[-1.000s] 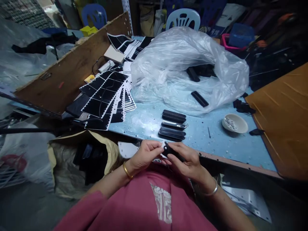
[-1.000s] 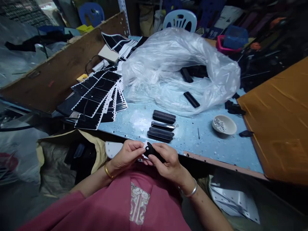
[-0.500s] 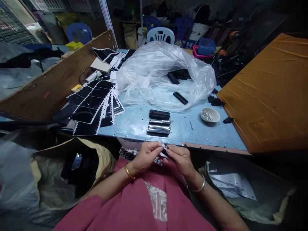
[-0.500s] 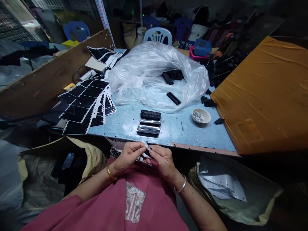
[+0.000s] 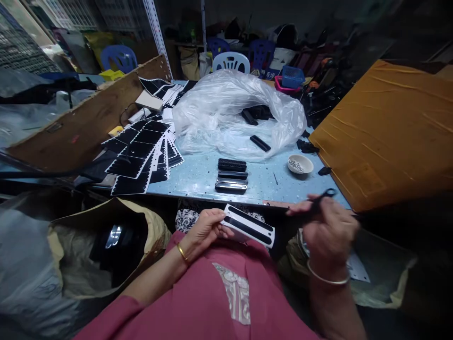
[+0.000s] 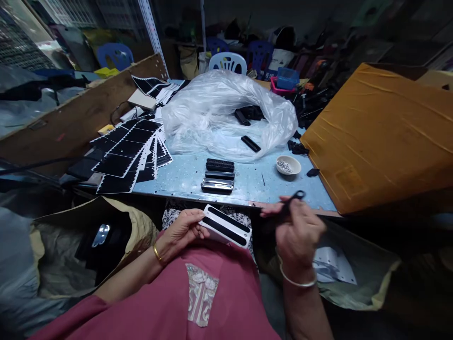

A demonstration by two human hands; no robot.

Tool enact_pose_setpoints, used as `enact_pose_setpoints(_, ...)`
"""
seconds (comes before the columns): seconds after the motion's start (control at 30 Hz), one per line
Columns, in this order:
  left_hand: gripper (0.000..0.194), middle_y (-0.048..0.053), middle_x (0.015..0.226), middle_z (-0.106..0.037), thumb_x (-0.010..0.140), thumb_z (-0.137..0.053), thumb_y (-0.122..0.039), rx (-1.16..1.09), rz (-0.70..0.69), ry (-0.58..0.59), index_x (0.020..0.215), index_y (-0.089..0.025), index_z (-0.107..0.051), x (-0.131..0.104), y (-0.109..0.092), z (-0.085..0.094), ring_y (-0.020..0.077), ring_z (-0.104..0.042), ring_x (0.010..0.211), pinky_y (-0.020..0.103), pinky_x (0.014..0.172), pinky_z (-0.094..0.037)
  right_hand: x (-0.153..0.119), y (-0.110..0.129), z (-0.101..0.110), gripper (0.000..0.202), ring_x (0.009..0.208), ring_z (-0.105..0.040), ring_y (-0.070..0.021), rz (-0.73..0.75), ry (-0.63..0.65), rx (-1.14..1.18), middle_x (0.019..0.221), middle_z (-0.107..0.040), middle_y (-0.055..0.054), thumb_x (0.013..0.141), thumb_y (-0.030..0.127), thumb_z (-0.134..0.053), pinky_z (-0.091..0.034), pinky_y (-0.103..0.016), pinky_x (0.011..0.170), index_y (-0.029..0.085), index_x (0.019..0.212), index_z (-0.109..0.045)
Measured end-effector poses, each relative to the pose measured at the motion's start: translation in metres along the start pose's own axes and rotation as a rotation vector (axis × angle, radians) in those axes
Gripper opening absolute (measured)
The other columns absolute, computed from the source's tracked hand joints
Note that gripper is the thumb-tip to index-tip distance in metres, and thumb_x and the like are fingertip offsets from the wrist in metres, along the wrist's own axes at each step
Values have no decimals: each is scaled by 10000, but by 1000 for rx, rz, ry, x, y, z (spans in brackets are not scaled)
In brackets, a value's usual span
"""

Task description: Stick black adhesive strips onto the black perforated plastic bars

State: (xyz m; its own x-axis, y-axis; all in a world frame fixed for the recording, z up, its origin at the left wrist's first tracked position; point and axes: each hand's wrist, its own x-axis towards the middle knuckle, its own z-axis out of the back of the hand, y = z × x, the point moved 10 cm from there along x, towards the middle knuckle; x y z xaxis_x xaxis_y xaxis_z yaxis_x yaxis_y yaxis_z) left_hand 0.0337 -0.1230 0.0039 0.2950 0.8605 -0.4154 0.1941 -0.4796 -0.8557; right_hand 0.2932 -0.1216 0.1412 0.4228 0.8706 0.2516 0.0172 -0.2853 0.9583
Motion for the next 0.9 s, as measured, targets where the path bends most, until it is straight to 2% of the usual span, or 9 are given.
enact_pose_setpoints(0.07,269,25,537,-585,887,-477,-382,468,-4,-108,751,-155,-525,11,8,23,179,-646,513,221,467,-424,11,18,24,247,507,-576,-111,95,-134,-85,602,-593,29,859,426,-640,-515,-260,519,182,831,-663)
enact_pose_setpoints(0.13,268,57,577,-606,891,-449,-311,882,-16,-218,681,-161,-520,18,8,49,195,-655,581,239,510,-417,21,16,24,231,490,-553,-99,125,-133,-245,603,-613,21,747,389,-760,-474,-232,478,170,770,-687)
enact_pose_setpoints(0.23,223,109,675,-650,826,-532,-244,1112,-8,-275,619,-162,-538,19,7,81,242,-664,735,281,615,-421,32,-31,-15,267,516,-577,-122,21,136,-405,632,-664,-3,665,408,-807,-469,-245,486,173,760,-722)
enact_pose_setpoints(0.37,317,99,634,-634,861,-514,-336,1374,-22,-285,606,-158,-578,11,-11,105,219,-623,650,283,590,-382,42,-84,-63,265,587,-620,-154,18,342,-480,662,-687,-19,686,438,-786,-487,-264,546,184,718,-721)
enact_pose_setpoints(0.5,354,42,583,-598,896,-480,-378,1142,-369,-364,682,-146,-640,21,-84,96,131,-530,547,243,554,-366,63,-95,-108,227,546,-585,-135,178,474,-547,626,-655,-14,756,410,-743,-457,-253,517,191,706,-710)
enact_pose_setpoints(0.6,277,35,632,-633,816,-617,-399,827,-450,-296,771,-131,-672,63,-128,77,109,-530,543,222,538,-388,72,-87,-150,174,546,-574,-130,367,602,-546,628,-646,-22,806,351,-709,-451,-252,521,182,764,-712)
enact_pose_setpoints(0.67,300,27,637,-636,743,-693,-410,583,-361,-154,804,-118,-661,105,-137,58,97,-530,492,209,485,-389,75,-86,-174,151,555,-572,-133,468,672,-558,645,-651,-37,837,317,-679,-449,-258,525,172,809,-715)
enact_pose_setpoints(0.77,320,25,578,-622,741,-702,-417,303,-194,143,710,-108,-624,153,-130,21,88,-546,436,185,430,-364,81,-91,-197,143,577,-586,-147,564,728,-611,660,-659,-49,868,291,-637,-464,-275,548,175,851,-719)
enact_pose_setpoints(0.9,315,44,566,-645,721,-723,-384,89,-111,152,671,-102,-591,182,-122,26,89,-568,395,154,362,-271,99,-96,-194,233,802,-686,-211,618,691,-602,908,-736,-104,846,285,-676,-547,-342,711,179,1052,-697)
